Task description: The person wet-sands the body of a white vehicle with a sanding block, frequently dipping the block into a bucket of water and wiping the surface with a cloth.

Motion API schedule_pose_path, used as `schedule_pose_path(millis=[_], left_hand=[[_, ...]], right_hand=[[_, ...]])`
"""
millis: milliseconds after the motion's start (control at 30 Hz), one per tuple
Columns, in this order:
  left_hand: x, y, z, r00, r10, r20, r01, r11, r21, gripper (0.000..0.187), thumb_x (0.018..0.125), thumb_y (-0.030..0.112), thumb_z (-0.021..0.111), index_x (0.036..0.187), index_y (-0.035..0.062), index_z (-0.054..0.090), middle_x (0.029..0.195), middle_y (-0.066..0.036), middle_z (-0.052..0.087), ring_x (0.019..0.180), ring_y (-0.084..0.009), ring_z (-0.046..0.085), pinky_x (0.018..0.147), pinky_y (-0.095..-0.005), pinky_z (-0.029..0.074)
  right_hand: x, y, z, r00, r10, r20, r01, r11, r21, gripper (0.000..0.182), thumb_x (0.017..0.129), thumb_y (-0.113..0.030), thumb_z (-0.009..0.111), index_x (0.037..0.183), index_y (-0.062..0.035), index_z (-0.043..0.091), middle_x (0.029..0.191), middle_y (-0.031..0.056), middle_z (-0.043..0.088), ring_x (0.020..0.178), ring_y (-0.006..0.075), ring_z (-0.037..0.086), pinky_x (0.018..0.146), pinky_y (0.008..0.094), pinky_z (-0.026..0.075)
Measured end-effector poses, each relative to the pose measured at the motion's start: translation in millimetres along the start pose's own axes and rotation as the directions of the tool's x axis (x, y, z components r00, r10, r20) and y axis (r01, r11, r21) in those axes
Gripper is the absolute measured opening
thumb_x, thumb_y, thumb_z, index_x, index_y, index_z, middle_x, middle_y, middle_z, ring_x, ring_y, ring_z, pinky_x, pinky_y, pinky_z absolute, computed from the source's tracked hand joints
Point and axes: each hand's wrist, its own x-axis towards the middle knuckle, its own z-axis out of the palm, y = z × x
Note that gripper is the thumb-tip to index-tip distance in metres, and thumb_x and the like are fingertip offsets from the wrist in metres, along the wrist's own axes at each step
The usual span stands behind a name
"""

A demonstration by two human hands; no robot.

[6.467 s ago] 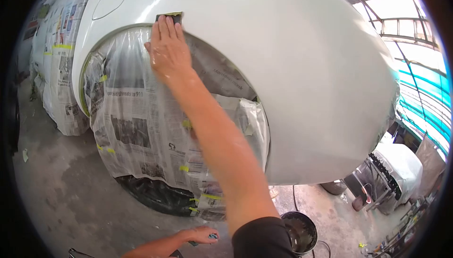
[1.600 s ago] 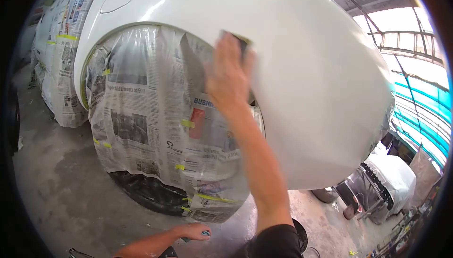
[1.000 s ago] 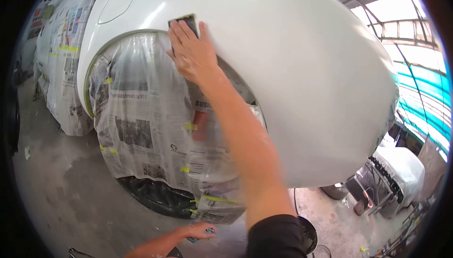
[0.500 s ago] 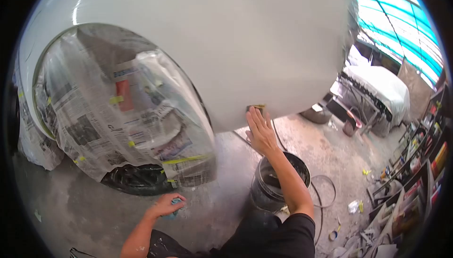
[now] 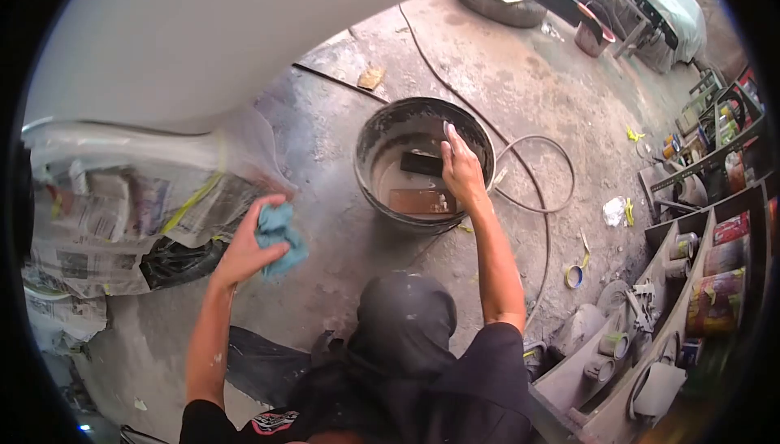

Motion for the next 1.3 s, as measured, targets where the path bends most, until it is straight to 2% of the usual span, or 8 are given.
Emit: schedule_pose_path(millis=[167, 400, 467, 800, 967, 1000, 1167, 1300], left_hand=[[127.8, 30.4, 80.2, 0.988, 0.099, 0.116, -0.099, 0.995, -0.010, 0.056, 0.082, 0.013, 0.077, 0.133, 0.0069, 0.054, 0.118, -0.004, 0.061, 0.109, -0.0147, 0.058, 0.097, -0.0335, 0.048], [254.3, -83.4, 216.1, 0.844, -0.091, 0.528, -0.283, 0.761, 0.584, 0.059, 0.082, 0.024, 0.072, 0.134, 0.0023, 0.054, 0.124, -0.026, 0.060, 0.118, -0.0413, 0.058, 0.103, -0.0478, 0.047], [239.5, -87.9, 241.3, 0.773, -0.398, 0.494, -0.153, 0.639, 0.754, 0.060, 0.083, 0.025, 0.071, 0.137, 0.0037, 0.052, 0.126, -0.026, 0.059, 0.124, -0.0418, 0.055, 0.106, -0.0481, 0.046], [130.1, -188.1, 256.0, 0.875, 0.164, 0.456, -0.411, 0.748, 0.520, 0.052, 0.080, 0.025, 0.073, 0.125, 0.0034, 0.060, 0.130, -0.025, 0.061, 0.119, -0.0408, 0.061, 0.101, -0.0481, 0.050], [141.0, -202.5, 287.0, 0.886, -0.219, 0.410, -0.180, 0.651, 0.737, 0.058, 0.074, 0.047, 0.070, 0.113, 0.0043, 0.068, 0.090, -0.021, 0.073, 0.091, -0.0411, 0.071, 0.081, -0.0503, 0.057], [133.6, -235.5, 298.2, 0.947, 0.029, 0.320, -0.249, 0.697, 0.673, 0.053, 0.072, 0.046, 0.071, 0.105, 0.0051, 0.070, 0.082, -0.018, 0.073, 0.084, -0.0405, 0.071, 0.075, -0.0487, 0.058], [135.2, -372.8, 363.7, 0.987, 0.134, 0.089, -0.157, 0.679, 0.717, 0.038, 0.089, 0.030, 0.061, 0.114, 0.0033, 0.070, 0.111, -0.023, 0.071, 0.108, -0.0349, 0.068, 0.095, -0.0467, 0.051], [146.3, -277.6, 329.1, 0.832, -0.307, 0.462, -0.142, 0.688, 0.712, 0.038, 0.093, 0.017, 0.056, 0.125, -0.0003, 0.066, 0.128, -0.023, 0.066, 0.123, -0.0348, 0.062, 0.106, -0.0474, 0.045]], right_hand=[[-13.3, 19.4, -15.6, 0.991, 0.102, -0.091, -0.097, 0.994, 0.053, 0.042, 0.107, -0.020, 0.049, 0.144, 0.0001, 0.051, 0.138, 0.0254, 0.059, 0.127, 0.0423, 0.058, 0.108, 0.0434, 0.046], [-26.5, 0.3, -16.4, 0.993, 0.120, 0.003, -0.119, 0.989, -0.090, 0.043, 0.104, -0.023, 0.054, 0.140, 0.0014, 0.054, 0.131, 0.0216, 0.065, 0.112, 0.0371, 0.067, 0.092, 0.0438, 0.055], [-31.7, -4.4, -21.4, 0.990, 0.136, 0.040, -0.132, 0.986, -0.100, 0.044, 0.102, -0.021, 0.055, 0.139, 0.0028, 0.054, 0.133, 0.0217, 0.063, 0.116, 0.0350, 0.065, 0.095, 0.0433, 0.054], [-97.1, -72.8, -42.6, 0.937, 0.031, 0.348, -0.068, 0.993, 0.094, 0.041, 0.101, -0.018, 0.056, 0.138, 0.0007, 0.054, 0.128, 0.0232, 0.065, 0.114, 0.0420, 0.063, 0.100, 0.0487, 0.050], [-125.3, -77.8, -45.9, 0.853, -0.014, 0.522, -0.129, 0.963, 0.236, 0.039, 0.101, -0.018, 0.055, 0.133, 0.0049, 0.055, 0.118, 0.0285, 0.066, 0.106, 0.0474, 0.063, 0.092, 0.0548, 0.051], [-129.1, -76.9, -44.5, 0.864, -0.033, 0.502, -0.126, 0.952, 0.280, 0.038, 0.101, -0.017, 0.056, 0.130, 0.0065, 0.056, 0.114, 0.0299, 0.066, 0.102, 0.0483, 0.064, 0.090, 0.0538, 0.052], [-141.0, -71.4, -37.2, 0.838, 0.103, 0.536, -0.251, 0.945, 0.210, 0.037, 0.104, -0.021, 0.054, 0.131, 0.0041, 0.060, 0.115, 0.0305, 0.067, 0.107, 0.0476, 0.064, 0.092, 0.0504, 0.051], [-128.4, -71.8, -33.5, 0.818, 0.261, 0.513, -0.295, 0.955, -0.015, 0.041, 0.104, -0.025, 0.051, 0.132, 0.0041, 0.058, 0.112, 0.0312, 0.067, 0.102, 0.0493, 0.065, 0.087, 0.0539, 0.052]])
